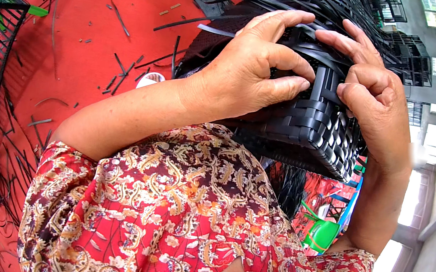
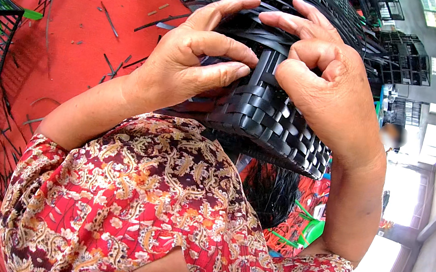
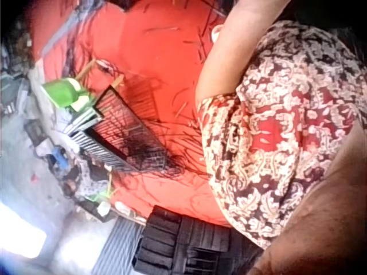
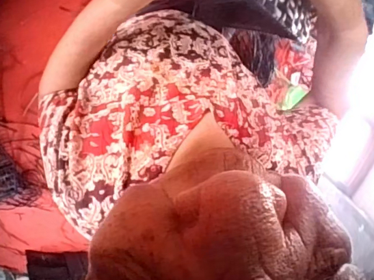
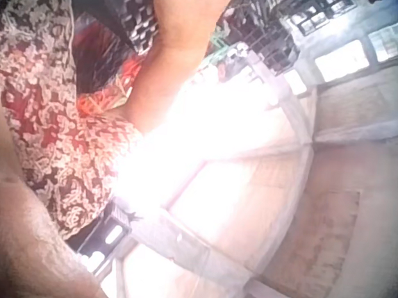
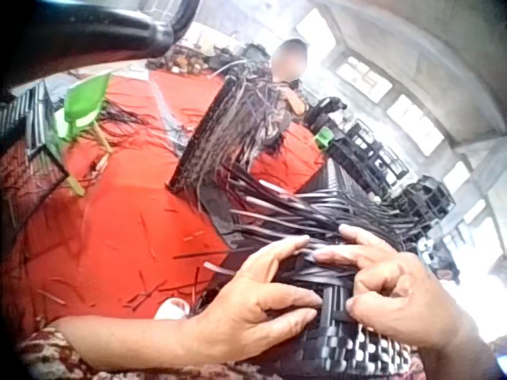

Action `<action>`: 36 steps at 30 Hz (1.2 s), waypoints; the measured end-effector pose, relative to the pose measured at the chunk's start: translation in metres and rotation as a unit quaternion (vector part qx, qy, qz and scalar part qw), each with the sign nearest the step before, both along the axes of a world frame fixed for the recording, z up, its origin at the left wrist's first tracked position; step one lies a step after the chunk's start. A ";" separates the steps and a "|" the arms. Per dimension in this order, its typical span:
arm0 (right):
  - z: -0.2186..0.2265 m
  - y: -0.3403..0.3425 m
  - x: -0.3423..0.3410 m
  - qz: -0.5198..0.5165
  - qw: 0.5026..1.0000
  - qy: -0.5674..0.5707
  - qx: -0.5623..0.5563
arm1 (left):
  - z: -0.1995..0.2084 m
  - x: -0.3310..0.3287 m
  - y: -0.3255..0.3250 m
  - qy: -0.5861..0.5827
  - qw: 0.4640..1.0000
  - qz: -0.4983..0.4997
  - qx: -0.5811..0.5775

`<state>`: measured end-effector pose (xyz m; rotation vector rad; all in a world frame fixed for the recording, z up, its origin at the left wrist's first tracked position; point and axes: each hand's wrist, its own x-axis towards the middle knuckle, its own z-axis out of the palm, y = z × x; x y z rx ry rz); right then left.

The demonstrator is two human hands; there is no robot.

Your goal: The person weaves black plastic straps through a black plastic basket frame by hand, inserting the straps into pre-formed slots and pulling them through to secure them.

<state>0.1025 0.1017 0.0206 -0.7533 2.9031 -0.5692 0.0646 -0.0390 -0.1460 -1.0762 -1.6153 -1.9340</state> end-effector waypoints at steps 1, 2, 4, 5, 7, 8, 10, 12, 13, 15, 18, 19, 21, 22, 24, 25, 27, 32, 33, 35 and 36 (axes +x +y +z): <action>0.000 0.001 -0.001 0.005 1.000 0.003 0.002 | 0.000 0.000 0.001 -0.012 1.000 -0.012 0.004; -0.001 0.001 -0.002 0.003 1.000 0.005 0.003 | 0.000 0.000 0.001 -0.018 1.000 -0.015 0.004; -0.004 0.001 -0.002 -0.004 1.000 0.010 0.004 | 0.001 0.001 0.002 -0.029 0.999 -0.023 0.005; -0.004 0.001 -0.002 -0.004 1.000 0.016 0.016 | 0.001 0.002 0.003 -0.035 0.999 -0.023 0.010; -0.004 -0.001 -0.002 0.000 0.999 0.028 0.039 | 0.000 0.003 0.005 -0.049 0.998 -0.022 0.019; -0.004 -0.002 -0.002 0.002 0.999 0.026 0.046 | 0.001 0.003 0.005 -0.088 0.994 -0.055 0.015; -0.003 -0.004 -0.003 0.008 0.998 0.024 0.059 | 0.008 0.002 0.003 -0.166 0.979 -0.117 0.007; -0.005 -0.002 -0.003 -0.005 0.999 0.015 0.029 | 0.015 0.003 0.003 -0.241 0.954 -0.178 0.025; -0.005 0.000 -0.002 -0.010 1.000 0.012 0.015 | 0.019 0.004 0.002 -0.286 0.933 -0.213 0.043; -0.005 0.002 -0.002 -0.009 1.000 0.012 0.009 | 0.023 0.004 0.003 -0.324 0.912 -0.244 0.053; -0.007 0.001 -0.001 -0.007 1.000 0.014 0.004 | 0.012 0.001 0.011 -0.347 0.874 -0.307 0.144; -0.007 0.001 0.000 -0.008 1.000 0.017 0.004 | 0.010 0.001 0.013 -0.358 0.859 -0.324 0.171; -0.009 -0.001 -0.001 -0.001 1.000 0.028 0.014 | 0.006 0.002 0.013 -0.380 0.825 -0.354 0.225; -0.010 -0.002 -0.002 0.003 0.999 0.033 0.019 | 0.005 0.001 0.012 -0.382 0.822 -0.355 0.227; -0.015 -0.004 -0.004 0.003 0.998 0.047 0.033 | 0.004 0.001 0.010 -0.386 0.818 -0.358 0.232; -0.016 -0.004 -0.006 0.005 0.998 0.049 0.047 | 0.005 0.003 0.009 -0.396 0.815 -0.351 0.236; -0.019 -0.005 -0.008 0.013 0.997 0.050 0.063 | 0.004 0.003 0.006 -0.404 0.800 -0.377 0.232; -0.027 -0.003 -0.006 0.048 0.987 0.100 0.114 | -0.007 0.000 0.001 -0.229 0.939 -0.237 0.100; -0.024 -0.003 -0.004 0.058 0.983 0.106 0.139 | -0.006 -0.002 -0.002 -0.162 0.972 -0.168 0.029; -0.024 -0.003 -0.003 0.072 0.972 0.136 0.179 | -0.001 -0.005 -0.007 -0.095 0.988 -0.108 -0.055; -0.024 -0.003 -0.003 0.079 0.965 0.151 0.199 | 0.000 -0.007 -0.007 -0.123 0.981 -0.145 -0.041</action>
